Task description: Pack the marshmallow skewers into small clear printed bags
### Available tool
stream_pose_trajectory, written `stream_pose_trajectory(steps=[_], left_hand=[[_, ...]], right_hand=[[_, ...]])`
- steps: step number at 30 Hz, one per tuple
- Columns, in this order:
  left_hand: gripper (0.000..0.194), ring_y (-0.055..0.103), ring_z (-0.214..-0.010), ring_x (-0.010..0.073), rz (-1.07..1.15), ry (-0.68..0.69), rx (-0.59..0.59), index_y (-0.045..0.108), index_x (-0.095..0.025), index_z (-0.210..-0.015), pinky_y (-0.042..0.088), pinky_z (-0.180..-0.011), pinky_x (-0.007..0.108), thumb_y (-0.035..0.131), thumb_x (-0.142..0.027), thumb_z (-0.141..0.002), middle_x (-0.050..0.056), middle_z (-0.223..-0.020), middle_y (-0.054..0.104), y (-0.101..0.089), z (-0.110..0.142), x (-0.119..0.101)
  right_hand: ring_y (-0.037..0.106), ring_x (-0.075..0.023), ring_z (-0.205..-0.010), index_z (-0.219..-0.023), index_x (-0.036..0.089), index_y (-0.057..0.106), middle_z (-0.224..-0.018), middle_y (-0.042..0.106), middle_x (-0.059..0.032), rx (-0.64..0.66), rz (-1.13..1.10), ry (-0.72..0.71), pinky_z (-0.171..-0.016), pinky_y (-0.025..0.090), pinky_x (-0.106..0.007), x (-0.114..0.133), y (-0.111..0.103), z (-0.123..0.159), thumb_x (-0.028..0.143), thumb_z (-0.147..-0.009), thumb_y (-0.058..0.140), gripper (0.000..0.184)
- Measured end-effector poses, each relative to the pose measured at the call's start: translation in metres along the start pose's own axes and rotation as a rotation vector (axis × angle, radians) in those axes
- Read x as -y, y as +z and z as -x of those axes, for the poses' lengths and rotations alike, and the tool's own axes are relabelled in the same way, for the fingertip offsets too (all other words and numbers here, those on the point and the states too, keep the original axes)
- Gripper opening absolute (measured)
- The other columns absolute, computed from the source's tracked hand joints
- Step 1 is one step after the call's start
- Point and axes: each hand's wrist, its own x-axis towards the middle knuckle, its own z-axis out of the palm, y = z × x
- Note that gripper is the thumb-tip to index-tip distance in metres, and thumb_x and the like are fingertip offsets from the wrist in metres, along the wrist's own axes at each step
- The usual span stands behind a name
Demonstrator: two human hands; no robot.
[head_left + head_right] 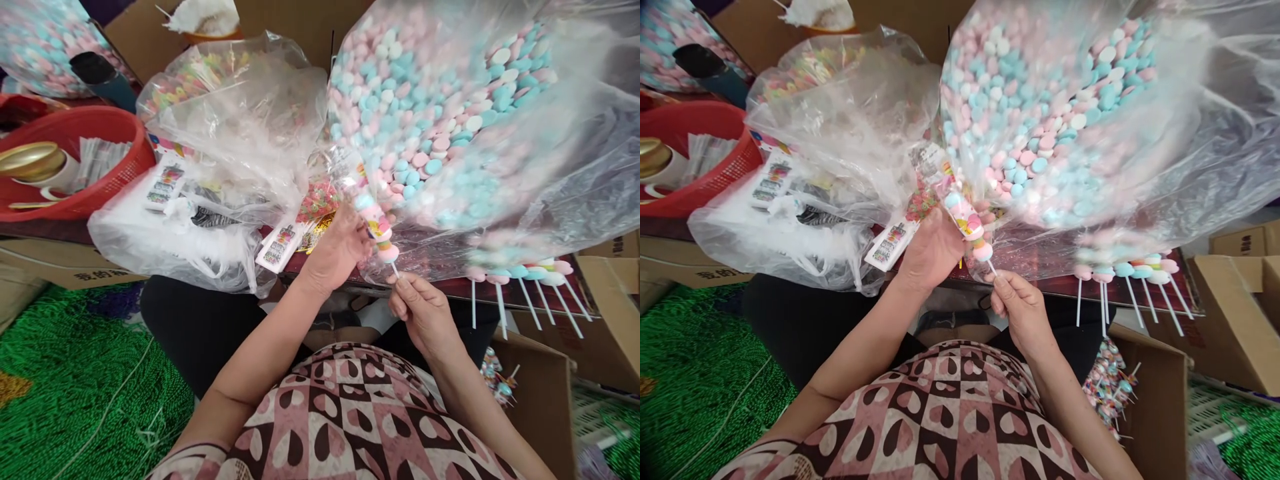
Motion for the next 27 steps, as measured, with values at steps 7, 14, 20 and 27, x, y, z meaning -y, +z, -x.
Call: stream_pose_trajectory(steps=[7,14,20,27], left_hand=[[0.02,0.071,-0.087,0.0206,-0.011,0.056,-0.195,0.065,-0.021,-0.091,0.051,-0.062,0.025,0.072,-0.036,-0.08,-0.001,-0.071,0.062,0.001,-0.001,0.006],[0.024,0.07,-0.088,0.0193,-0.009,-0.028,-0.064,0.061,-0.019,-0.082,0.054,-0.074,0.029,0.073,-0.04,-0.079,-0.002,-0.072,0.059,-0.001,0.002,0.011],[0.036,0.066,-0.075,0.0164,-0.224,-0.211,-0.002,0.062,-0.02,-0.089,0.04,-0.045,0.019,0.072,-0.052,-0.078,0.001,-0.074,0.062,0.0,0.008,0.02],[0.052,0.071,-0.099,0.024,-0.05,-0.116,0.031,0.064,-0.027,-0.114,0.056,-0.078,0.034,0.083,-0.046,-0.069,0.006,-0.102,0.074,-0.005,0.003,0.0]], right_hand=[[0.032,-0.0071,-0.045,-0.091,0.019,0.072,-0.048,0.039,0.0071,-0.048,0.215,-0.044,-0.045,0.021,-0.024,-0.005,0.0,0.007,0.047,-0.09,0.064,0.028],[0.023,-0.0054,-0.041,-0.084,0.02,0.067,-0.045,0.031,0.0099,0.116,-0.038,0.093,-0.043,0.018,-0.023,0.001,0.01,0.01,0.043,-0.09,0.065,0.024],[0.016,-0.004,-0.038,-0.082,0.019,0.064,-0.043,0.028,0.0121,0.206,-0.283,0.247,-0.041,0.017,-0.02,0.003,0.015,0.003,0.041,-0.086,0.07,0.023],[0.018,-0.0049,-0.041,-0.078,0.019,0.063,-0.044,0.028,0.0113,0.303,-0.278,0.306,-0.043,0.018,-0.021,-0.002,0.005,0.004,0.041,-0.085,0.071,0.025]])
